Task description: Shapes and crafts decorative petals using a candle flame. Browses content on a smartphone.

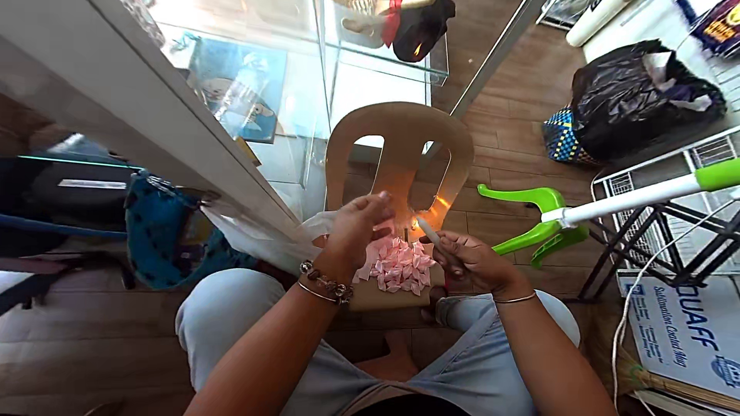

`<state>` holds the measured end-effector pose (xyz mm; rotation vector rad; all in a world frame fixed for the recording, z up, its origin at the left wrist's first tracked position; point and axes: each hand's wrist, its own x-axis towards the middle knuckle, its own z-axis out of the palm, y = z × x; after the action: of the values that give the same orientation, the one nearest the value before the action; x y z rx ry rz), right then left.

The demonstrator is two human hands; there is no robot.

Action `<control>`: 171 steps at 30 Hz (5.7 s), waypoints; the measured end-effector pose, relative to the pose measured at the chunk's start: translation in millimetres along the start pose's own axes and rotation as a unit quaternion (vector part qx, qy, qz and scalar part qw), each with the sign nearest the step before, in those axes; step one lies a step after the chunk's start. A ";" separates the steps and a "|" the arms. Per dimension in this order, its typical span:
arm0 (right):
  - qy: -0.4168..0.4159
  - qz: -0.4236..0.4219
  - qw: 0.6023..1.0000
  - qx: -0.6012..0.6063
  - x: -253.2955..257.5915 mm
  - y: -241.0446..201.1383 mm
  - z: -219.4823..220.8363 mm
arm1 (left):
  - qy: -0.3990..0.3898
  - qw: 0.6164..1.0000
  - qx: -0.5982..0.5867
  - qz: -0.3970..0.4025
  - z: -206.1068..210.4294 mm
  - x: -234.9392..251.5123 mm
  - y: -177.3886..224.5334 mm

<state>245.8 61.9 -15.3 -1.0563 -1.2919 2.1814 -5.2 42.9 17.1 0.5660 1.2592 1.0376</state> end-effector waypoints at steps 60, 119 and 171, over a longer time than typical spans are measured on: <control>0.315 0.239 0.786 -0.475 65.8 50.1 -11.9 | 0.073 0.758 0.566 0.315 -32.5 -13.7 13.5; 0.441 -0.066 0.784 -0.433 80.5 50.8 12.6 | 0.080 0.759 0.551 0.339 -42.0 -27.3 8.7; 0.170 0.042 0.832 -0.527 62.2 60.0 48.0 | 0.065 0.752 0.543 0.370 -50.5 -26.4 9.4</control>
<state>171.7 45.4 -78.6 -1.7742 -2.3244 1.0889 -55.2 15.0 24.7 2.0555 1.7679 0.8598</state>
